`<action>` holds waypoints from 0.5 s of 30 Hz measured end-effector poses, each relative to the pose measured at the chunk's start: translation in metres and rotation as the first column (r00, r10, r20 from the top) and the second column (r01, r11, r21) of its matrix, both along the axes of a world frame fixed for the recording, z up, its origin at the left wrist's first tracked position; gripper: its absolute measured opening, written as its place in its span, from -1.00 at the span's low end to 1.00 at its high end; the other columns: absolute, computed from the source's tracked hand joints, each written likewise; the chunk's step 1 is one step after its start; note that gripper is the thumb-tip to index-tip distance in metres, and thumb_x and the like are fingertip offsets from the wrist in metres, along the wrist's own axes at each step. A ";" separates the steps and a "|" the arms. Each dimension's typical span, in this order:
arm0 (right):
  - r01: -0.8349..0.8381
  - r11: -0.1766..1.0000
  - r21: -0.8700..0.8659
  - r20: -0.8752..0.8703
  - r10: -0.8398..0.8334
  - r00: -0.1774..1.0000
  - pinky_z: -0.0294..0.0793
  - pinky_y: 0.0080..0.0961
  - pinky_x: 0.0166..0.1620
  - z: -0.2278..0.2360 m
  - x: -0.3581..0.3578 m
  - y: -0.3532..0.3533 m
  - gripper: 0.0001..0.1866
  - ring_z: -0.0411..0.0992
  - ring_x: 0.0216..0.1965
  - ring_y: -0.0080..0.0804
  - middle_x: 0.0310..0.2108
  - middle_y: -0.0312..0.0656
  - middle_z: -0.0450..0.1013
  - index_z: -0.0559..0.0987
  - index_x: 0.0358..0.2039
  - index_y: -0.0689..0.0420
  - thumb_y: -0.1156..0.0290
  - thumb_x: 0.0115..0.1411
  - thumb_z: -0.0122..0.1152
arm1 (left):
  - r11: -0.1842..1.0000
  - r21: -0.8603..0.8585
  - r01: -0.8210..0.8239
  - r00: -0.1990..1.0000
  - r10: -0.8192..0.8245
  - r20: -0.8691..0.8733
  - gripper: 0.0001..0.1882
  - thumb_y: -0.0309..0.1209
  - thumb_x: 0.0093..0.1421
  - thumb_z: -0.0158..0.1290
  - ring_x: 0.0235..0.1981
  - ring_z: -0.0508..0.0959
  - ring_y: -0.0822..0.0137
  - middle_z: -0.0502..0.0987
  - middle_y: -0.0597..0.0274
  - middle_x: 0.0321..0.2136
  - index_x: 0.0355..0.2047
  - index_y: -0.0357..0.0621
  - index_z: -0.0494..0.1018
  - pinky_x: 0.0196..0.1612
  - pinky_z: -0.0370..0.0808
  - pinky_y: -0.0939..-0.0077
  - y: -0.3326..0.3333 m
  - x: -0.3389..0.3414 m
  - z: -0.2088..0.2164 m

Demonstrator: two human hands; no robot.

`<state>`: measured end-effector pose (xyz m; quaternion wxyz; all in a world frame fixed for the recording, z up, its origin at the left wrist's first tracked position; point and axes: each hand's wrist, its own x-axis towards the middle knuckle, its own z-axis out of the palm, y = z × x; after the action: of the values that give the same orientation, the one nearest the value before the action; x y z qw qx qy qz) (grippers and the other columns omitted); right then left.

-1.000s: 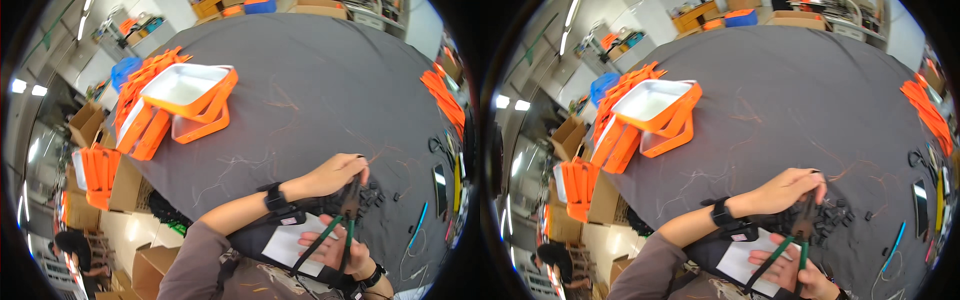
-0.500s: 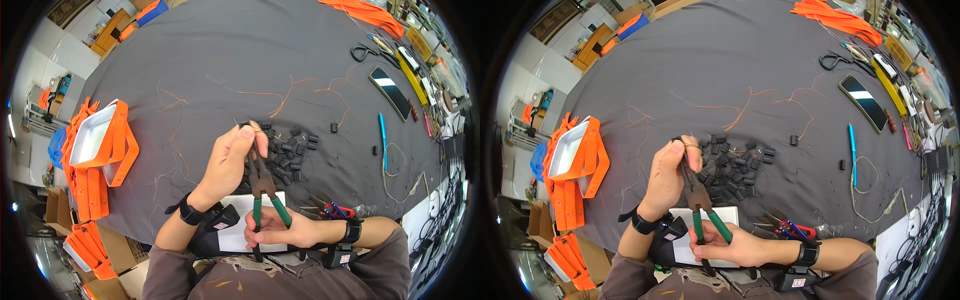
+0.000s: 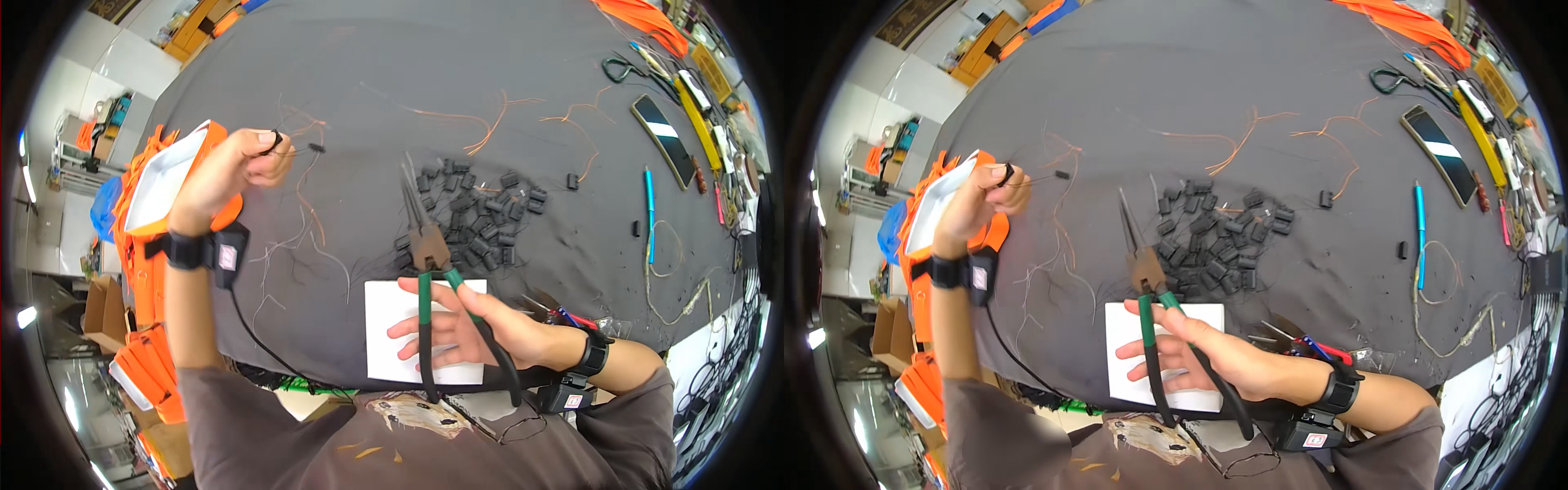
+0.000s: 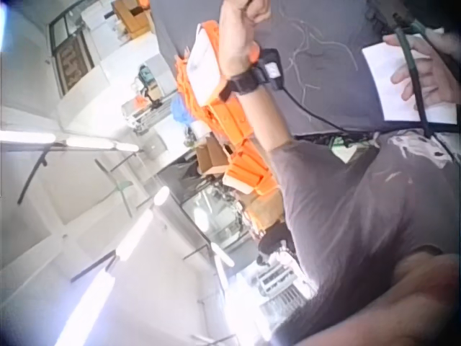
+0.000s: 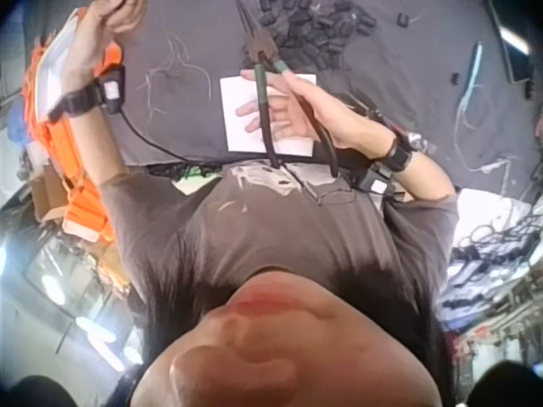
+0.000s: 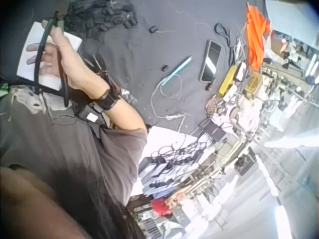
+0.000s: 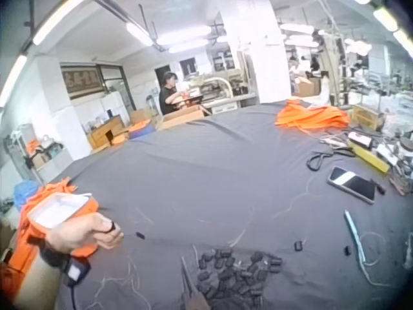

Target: Using pliers to bend and fix small metal wires on black rectangular components over a white backing board.

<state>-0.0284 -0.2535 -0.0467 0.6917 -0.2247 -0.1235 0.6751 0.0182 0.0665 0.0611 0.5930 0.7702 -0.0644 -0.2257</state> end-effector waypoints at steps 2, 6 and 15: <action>-0.016 1.000 0.022 -0.011 0.017 1.000 0.19 -0.17 0.16 -0.001 0.000 0.001 -0.15 0.21 0.15 -0.16 0.18 -0.01 0.14 -0.21 0.34 -0.04 -0.31 0.22 -0.41 | 0.968 0.161 0.194 0.979 -0.180 -0.100 -0.62 -0.26 0.18 -0.22 -0.63 0.02 0.50 0.01 0.44 -0.73 -0.73 -0.06 0.01 -0.53 0.01 0.57 0.005 0.002 0.021; -0.045 0.996 0.079 -0.008 0.046 0.999 0.20 -0.22 0.14 -0.004 -0.001 0.003 -0.11 0.23 0.12 -0.19 0.17 -0.01 0.15 -0.23 0.34 -0.02 -0.35 0.19 -0.45 | 0.746 0.327 0.581 0.798 -0.442 -0.409 -0.65 -0.31 0.11 -0.20 -0.68 0.05 0.53 0.03 0.45 -0.76 -0.76 -0.13 0.06 -0.58 0.02 0.56 -0.018 0.022 0.035; -0.125 0.982 0.145 0.100 0.111 0.989 0.22 -0.32 0.12 -0.005 -0.004 0.002 -0.12 0.26 0.08 -0.33 0.10 -0.08 0.22 -0.13 0.33 -0.01 -0.37 0.19 -0.52 | 0.633 0.133 0.762 0.596 -0.608 -0.525 -0.74 -0.41 -0.02 -0.15 -0.71 0.13 0.48 0.15 0.37 -0.80 -0.80 -0.20 0.19 -0.60 0.10 0.52 -0.058 0.057 0.031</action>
<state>-0.0324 -0.2515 -0.0521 0.6592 -0.1948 -0.2191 0.6925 0.0753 0.0084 0.0916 0.3112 0.7031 -0.1868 -0.6114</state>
